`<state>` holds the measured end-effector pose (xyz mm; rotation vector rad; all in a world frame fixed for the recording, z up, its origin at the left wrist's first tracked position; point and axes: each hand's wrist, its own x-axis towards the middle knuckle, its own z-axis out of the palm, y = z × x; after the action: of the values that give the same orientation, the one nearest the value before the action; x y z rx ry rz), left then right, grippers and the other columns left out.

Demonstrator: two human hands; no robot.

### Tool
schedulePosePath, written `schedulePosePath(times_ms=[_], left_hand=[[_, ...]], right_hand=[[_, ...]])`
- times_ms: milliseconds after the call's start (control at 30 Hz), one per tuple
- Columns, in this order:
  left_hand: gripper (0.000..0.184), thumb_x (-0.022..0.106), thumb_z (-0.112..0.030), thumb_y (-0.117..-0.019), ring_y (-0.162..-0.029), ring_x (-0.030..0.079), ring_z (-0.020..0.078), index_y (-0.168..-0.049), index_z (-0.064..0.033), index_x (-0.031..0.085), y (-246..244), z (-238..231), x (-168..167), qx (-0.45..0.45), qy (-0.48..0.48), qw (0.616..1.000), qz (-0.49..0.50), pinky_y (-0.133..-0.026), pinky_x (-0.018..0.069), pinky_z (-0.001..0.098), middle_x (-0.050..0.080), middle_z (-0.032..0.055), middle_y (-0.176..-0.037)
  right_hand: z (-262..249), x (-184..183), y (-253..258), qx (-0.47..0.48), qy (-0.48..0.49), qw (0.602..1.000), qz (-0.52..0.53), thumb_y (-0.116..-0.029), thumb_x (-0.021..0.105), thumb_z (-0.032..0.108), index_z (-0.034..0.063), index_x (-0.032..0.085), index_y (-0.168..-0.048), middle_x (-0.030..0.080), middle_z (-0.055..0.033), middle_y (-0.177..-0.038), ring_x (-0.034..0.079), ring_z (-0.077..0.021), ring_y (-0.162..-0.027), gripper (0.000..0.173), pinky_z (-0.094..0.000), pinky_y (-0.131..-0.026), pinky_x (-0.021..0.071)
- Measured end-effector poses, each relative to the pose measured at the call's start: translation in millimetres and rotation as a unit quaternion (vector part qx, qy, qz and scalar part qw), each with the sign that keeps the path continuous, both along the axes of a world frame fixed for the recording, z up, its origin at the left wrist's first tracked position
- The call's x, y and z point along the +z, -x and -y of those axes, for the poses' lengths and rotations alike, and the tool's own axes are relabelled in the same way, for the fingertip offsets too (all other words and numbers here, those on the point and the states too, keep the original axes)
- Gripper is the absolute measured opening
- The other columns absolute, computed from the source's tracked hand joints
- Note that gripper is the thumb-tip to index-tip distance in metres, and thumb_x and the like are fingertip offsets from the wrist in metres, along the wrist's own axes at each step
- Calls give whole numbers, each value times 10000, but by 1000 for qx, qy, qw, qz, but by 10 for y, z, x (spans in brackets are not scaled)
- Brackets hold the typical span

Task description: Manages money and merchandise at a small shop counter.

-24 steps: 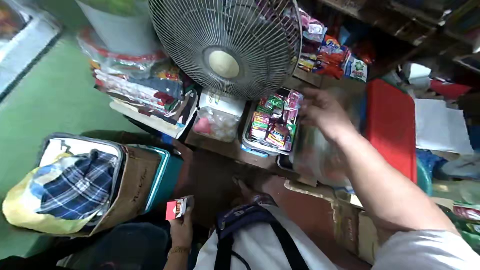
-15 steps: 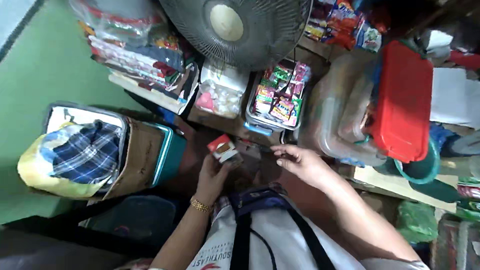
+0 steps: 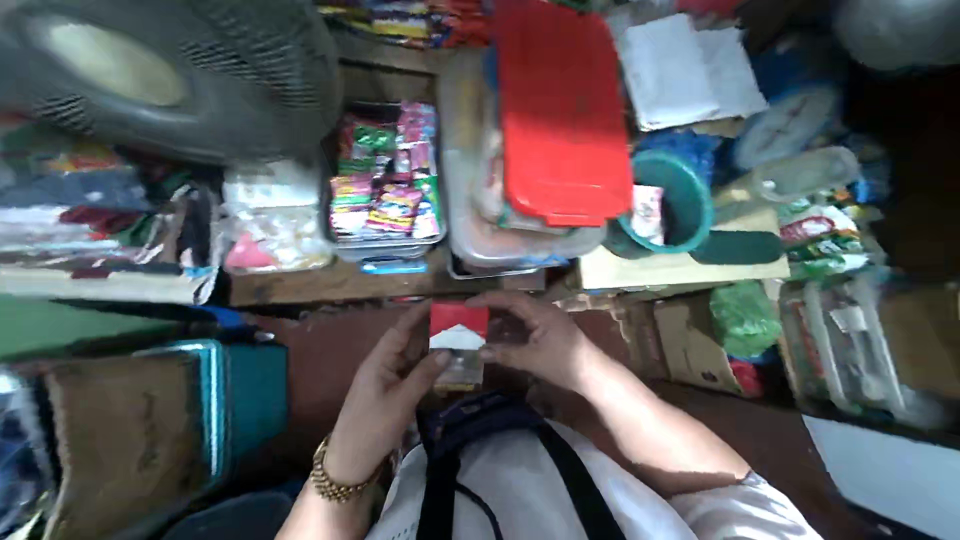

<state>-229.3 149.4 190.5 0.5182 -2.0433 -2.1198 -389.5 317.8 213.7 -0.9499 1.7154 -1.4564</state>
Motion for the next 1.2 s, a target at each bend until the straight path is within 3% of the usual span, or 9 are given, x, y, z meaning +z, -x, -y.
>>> schedulePosePath(times_ms=[133,300,400,500,600,733,867,1067,1200], left_hand=[[667,632,-84,-982,-1005,722,143,-1568,-49,313,470,-906,-26,-66,8,998,-10,-861,624,294,656,84,-1342],[658,650,-274,-998,-797,671,78,-1568,-116,360,1036,-1797,-89,-181,104,978,28,-715,594,270,710,7,-1026],[638,535,-479,-1042,-937,722,120,-1578,-175,368,1281,-2118,-154,-265,246,931,57,-830,622,386,725,16,-1187],[548,525,-446,-1053,-1053,701,173,-1537,-197,461,1466,-2241,-195,-306,305,899,77,-935,579,453,701,46,-1246],[499,544,-396,-1047,-1069,689,183,-1495,-177,522,1635,-2166,-246,-300,335,889,90,-948,570,424,685,65,-1264],[476,547,-380,-1046,-1078,690,188,-1475,-172,548,1904,-1960,-278,-263,349,896,73,-954,571,423,683,78,-1274],[430,552,-350,-1045,-1016,701,145,-1443,-189,570,2153,-1821,-376,-213,312,925,29,-905,594,406,704,42,-1218],[444,543,-381,-1047,-1039,702,183,-1440,-177,580,2341,-1813,-465,-255,296,920,18,-928,584,448,709,66,-1209],[434,546,-377,-1047,-1056,699,147,-1431,-179,587,2430,-1839,-414,-259,305,916,18,-944,584,418,717,38,-1205]], right_hand=[[-1060,-150,194,-44,14,997,69,-929,742,75,0,618,-1350,688,-112,-1273,691,-126,-1115,445,-310,-971,596],[-2228,-197,381,-179,26,980,80,-950,700,38,-27,615,-1311,701,-117,-1232,699,-148,-1094,376,-318,-962,599],[-2769,-379,441,-306,1,950,68,-941,711,53,-23,615,-1313,717,-114,-1185,712,-151,-1049,392,-322,-925,612],[-3173,-612,508,-426,-41,901,69,-934,707,42,-24,597,-1338,713,-132,-1183,711,-163,-1037,424,-329,-906,613],[-3391,-801,544,-485,-64,867,90,-935,699,43,-30,570,-1368,708,-141,-1150,717,-174,-963,457,-336,-833,627],[-3456,-928,640,-497,-100,860,67,-949,682,68,-12,579,-1380,716,-127,-1131,711,-158,-928,450,-335,-812,619],[-3443,-744,993,-523,-127,843,18,-929,700,72,-6,493,-1470,687,-140,-1117,694,-156,-895,584,-332,-790,614],[-3495,-344,2030,-482,-200,824,-220,-976,679,94,42,562,-1415,659,-152,-1303,677,-213,-1125,457,-417,-969,579],[-3412,-124,2865,-418,-253,765,-419,-985,593,40,104,681,-1311,695,-118,-1291,611,-314,-1266,343,-502,-1087,481]])
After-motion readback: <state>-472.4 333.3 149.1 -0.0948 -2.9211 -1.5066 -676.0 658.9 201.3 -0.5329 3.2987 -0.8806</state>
